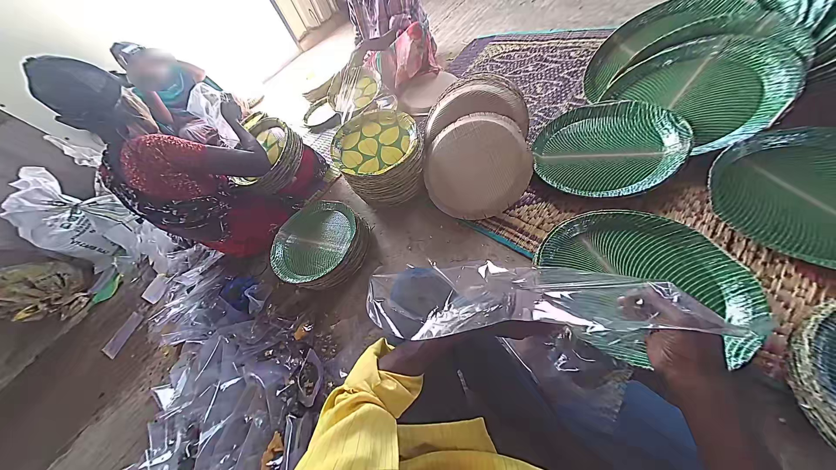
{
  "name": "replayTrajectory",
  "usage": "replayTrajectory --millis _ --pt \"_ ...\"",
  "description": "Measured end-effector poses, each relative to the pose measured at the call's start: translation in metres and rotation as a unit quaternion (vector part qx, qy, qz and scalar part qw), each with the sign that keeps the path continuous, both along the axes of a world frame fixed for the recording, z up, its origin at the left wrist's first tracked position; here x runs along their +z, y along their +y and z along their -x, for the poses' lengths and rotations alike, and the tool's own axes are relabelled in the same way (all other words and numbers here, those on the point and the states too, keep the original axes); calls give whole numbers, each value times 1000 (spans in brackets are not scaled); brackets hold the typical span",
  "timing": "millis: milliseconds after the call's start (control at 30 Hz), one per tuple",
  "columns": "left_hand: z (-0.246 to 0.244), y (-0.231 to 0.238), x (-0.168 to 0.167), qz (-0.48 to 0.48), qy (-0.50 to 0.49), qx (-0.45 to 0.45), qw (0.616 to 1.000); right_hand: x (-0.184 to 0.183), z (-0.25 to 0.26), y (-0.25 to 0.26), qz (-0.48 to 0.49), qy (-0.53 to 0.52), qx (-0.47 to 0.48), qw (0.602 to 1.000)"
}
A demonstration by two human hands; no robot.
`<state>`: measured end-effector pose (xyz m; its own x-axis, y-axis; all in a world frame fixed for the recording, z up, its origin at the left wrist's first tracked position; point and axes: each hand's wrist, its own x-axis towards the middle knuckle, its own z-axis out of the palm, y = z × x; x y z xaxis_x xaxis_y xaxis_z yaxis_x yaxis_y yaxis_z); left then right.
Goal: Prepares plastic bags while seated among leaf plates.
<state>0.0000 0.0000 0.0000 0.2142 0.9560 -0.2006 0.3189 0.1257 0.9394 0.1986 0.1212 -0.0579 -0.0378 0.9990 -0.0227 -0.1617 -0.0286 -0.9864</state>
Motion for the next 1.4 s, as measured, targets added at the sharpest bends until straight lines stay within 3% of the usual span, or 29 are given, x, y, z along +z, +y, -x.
replayTrajectory --millis 67,200,333,433,533,600,700,833,900,1033,1133,1233,1400 --pt "17 -14 16 -142 54 14 988 6 0 2 6 -20 -5 1000" --pt "54 -17 18 -291 67 1 954 17 -6 4 42 -32 -16 998" --pt "93 -6 29 -428 87 111 893 12 -4 1 79 -5 0 997" --pt "117 25 44 -469 105 163 862 9 -3 -1 112 10 47 993" --pt "124 80 52 -428 167 197 866 8 1 -3 149 10 94 984" --pt "122 118 38 -395 225 189 870 8 3 -5 156 14 123 980" --pt "95 137 1 -494 235 177 818 8 3 -7 158 8 141 977" --pt "44 88 -24 -604 222 156 749 -1 -6 -3 165 37 129 977" --pt "33 57 -36 -624 217 154 735 -4 -9 2 203 57 104 972" --pt "33 8 -59 -548 237 166 785 -10 -10 12 248 96 61 962" --pt "37 6 -63 -403 261 145 865 -16 -10 13 252 90 70 961" --pt "36 28 -53 -308 204 133 919 -18 -6 10 250 70 92 961" --pt "20 84 -45 -215 125 124 961 -17 -2 -2 247 45 129 959"
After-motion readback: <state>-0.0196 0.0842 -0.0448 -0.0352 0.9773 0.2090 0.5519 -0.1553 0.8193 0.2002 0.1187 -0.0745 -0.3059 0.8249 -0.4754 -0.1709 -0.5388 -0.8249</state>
